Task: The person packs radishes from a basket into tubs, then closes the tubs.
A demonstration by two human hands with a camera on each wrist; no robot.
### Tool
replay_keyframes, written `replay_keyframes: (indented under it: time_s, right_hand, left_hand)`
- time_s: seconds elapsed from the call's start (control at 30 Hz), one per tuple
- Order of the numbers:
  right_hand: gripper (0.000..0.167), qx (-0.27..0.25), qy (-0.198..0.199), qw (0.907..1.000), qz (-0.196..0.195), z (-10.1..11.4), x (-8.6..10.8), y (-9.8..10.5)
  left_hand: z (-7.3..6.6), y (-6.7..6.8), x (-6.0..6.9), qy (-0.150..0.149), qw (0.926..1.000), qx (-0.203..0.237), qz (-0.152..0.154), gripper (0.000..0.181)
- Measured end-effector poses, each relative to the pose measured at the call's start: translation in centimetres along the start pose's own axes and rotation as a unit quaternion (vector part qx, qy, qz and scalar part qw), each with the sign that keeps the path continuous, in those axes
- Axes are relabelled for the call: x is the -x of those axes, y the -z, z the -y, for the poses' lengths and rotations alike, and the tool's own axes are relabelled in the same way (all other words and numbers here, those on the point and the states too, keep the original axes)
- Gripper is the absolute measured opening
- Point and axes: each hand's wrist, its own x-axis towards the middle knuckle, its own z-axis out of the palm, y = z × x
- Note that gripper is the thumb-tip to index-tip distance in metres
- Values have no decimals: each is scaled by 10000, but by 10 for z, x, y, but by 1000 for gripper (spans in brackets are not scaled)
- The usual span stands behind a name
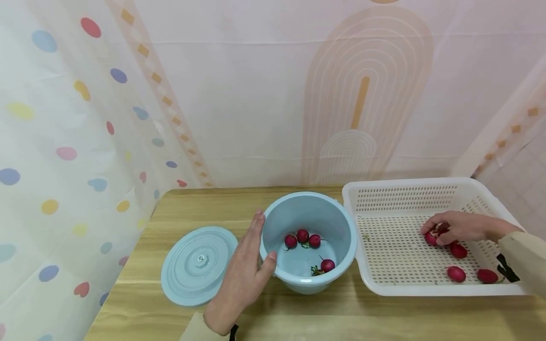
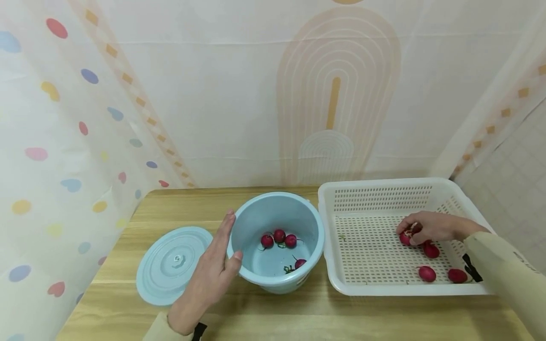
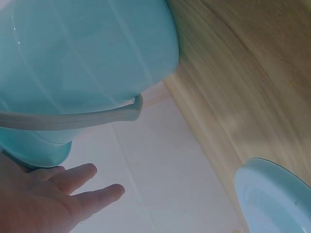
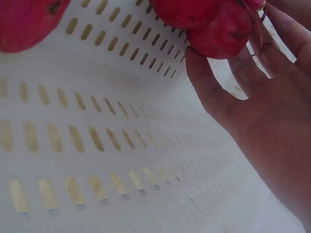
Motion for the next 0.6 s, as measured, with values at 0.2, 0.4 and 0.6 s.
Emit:
replay_keyframes:
  time_s: [0.2, 0.4, 0.6]
  right_hand:
    - [32, 135, -51, 9991, -390, 4, 8, 8]
    - [30, 411, 143, 9942, -988, 14, 26, 20]
    - [29, 294, 507, 9803, -1887, 33, 43, 28]
  left_hand:
    - [-4, -4, -5, 110, 9999, 47, 119, 75]
    - [-8, -11, -7, 135, 9997, 93, 196, 75]
    - [-8, -13, -8, 20, 9999, 60, 92, 75]
